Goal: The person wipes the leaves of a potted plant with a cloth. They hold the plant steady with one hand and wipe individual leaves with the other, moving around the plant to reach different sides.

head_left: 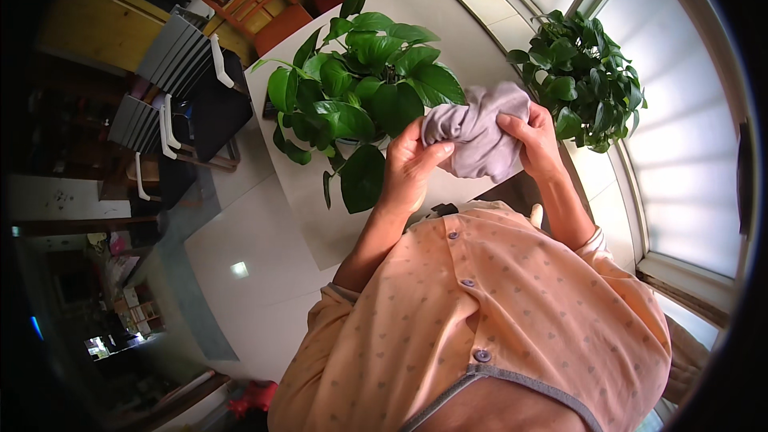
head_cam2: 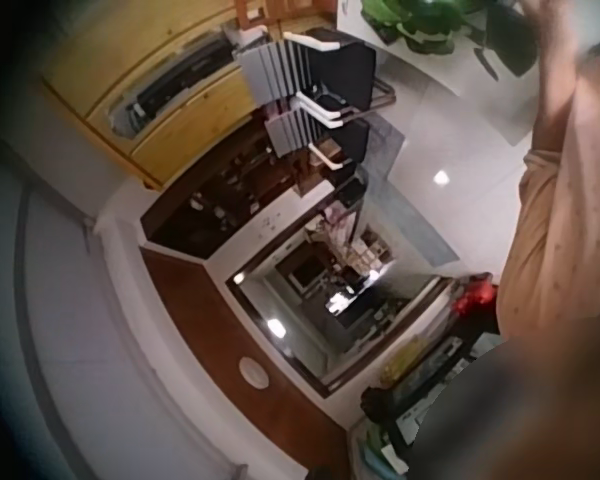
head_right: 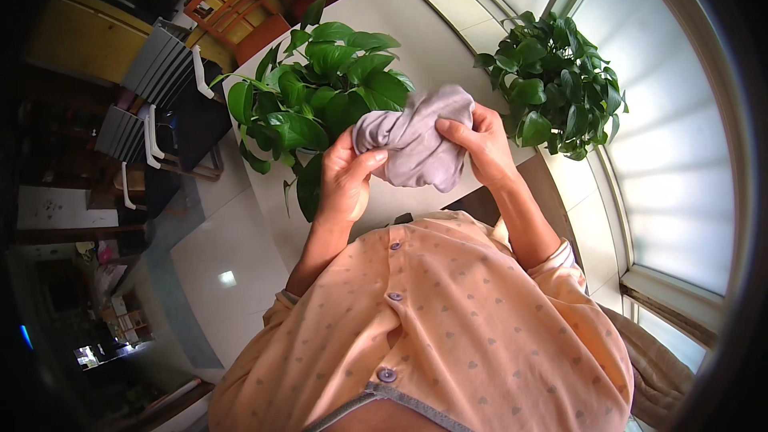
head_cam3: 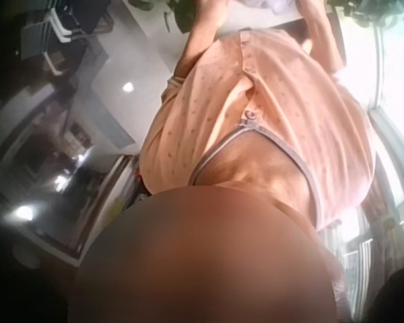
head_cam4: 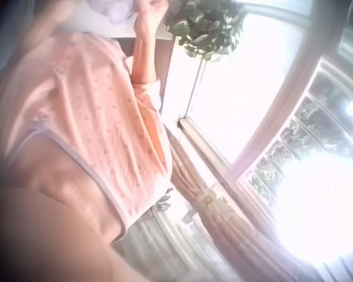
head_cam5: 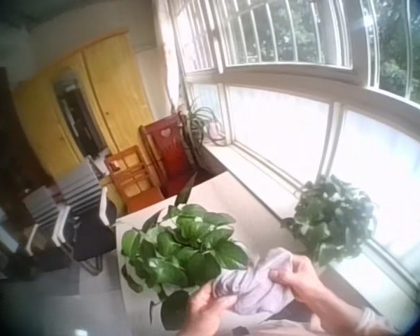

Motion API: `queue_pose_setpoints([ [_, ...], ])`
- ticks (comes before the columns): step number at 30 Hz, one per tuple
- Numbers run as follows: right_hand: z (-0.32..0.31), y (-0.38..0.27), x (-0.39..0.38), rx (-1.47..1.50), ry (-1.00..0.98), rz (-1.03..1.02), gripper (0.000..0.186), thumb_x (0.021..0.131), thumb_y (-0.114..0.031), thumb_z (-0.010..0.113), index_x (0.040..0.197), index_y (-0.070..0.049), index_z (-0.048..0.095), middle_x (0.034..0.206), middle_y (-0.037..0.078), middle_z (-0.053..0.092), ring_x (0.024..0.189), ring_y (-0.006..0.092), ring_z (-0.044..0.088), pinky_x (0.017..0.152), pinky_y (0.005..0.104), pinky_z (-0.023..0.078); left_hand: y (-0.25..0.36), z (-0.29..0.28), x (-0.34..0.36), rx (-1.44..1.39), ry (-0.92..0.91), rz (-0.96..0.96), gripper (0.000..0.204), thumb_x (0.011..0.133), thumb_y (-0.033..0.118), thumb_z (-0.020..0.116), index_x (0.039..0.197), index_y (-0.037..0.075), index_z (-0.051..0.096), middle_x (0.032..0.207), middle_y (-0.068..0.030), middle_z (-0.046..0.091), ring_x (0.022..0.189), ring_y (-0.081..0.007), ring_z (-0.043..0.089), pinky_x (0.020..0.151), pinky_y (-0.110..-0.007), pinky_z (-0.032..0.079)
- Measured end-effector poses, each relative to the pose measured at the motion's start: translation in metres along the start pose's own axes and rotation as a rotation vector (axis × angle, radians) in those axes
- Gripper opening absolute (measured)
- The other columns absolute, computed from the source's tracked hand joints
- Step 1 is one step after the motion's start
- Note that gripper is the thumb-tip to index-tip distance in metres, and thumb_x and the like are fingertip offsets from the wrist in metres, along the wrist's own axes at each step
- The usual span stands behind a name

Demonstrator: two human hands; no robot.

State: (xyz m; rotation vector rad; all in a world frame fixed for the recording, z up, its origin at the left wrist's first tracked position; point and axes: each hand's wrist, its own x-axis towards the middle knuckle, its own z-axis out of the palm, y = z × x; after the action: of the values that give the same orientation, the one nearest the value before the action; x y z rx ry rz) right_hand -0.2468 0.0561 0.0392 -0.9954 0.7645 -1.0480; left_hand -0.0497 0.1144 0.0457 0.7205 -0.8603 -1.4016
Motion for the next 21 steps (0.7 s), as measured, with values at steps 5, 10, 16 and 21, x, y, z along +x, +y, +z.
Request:
queue_pose_setpoints([
  [5, -0.01, 0.01, 0.001, -0.031, 0.287, -0.213, 0.041, 0.085, -0.021, 0.07, 0.12, -0.007, 0.054, 0.105, 0.003, 0.06, 0.095, 0.0112, 0.055, 0.084, 0.0264, 0.043, 0.005, -0.002, 0.003, 0.0, -0.078, 0.006, 0.026, 0.084, -0.004, 0.059, 0.11, 0.0, 0.06, 0.099, -0.0001, 0.062, 0.09, -0.0066, 0.056, 0.084, -0.024, 0.046],
  [10, 0.012, 0.007, -0.015, -0.162, -0.052, -0.269, 0.064, 0.084, -0.03, 0.07, 0.137, -0.005, 0.045, 0.133, 0.01, 0.049, 0.122, 0.0198, 0.046, 0.103, 0.0335, 0.035, -0.003, 0.005, 0.014, 0.032, -0.083, -0.017, 0.024, 0.086, -0.001, 0.062, 0.11, 0.001, 0.061, 0.098, 0.0015, 0.062, 0.088, -0.0048, 0.056, 0.08, -0.022, 0.047],
  [16, 0.042, -0.004, -0.014, -0.561, -0.11, -0.347, 0.06, 0.079, -0.028, 0.076, 0.127, -0.002, 0.053, 0.124, 0.012, 0.053, 0.11, 0.0185, 0.053, 0.091, 0.0309, 0.043, -0.002, -0.002, 0.023, 0.172, -0.037, 0.084, 0.023, 0.086, 0.001, 0.065, 0.109, 0.003, 0.062, 0.093, 0.0023, 0.061, 0.083, -0.0044, 0.056, 0.076, -0.02, 0.047],
  [21, 0.043, 0.002, -0.009, -0.155, 0.041, -0.066, 0.034, 0.079, -0.011, 0.075, 0.109, 0.0, 0.061, 0.093, 0.003, 0.065, 0.083, 0.0097, 0.06, 0.077, 0.025, 0.049, 0.011, -0.026, 0.026, 0.275, 0.17, 0.183, 0.034, 0.09, 0.013, 0.065, 0.121, 0.002, 0.057, 0.103, -0.0031, 0.059, 0.093, -0.0077, 0.057, 0.081, -0.02, 0.048],
])
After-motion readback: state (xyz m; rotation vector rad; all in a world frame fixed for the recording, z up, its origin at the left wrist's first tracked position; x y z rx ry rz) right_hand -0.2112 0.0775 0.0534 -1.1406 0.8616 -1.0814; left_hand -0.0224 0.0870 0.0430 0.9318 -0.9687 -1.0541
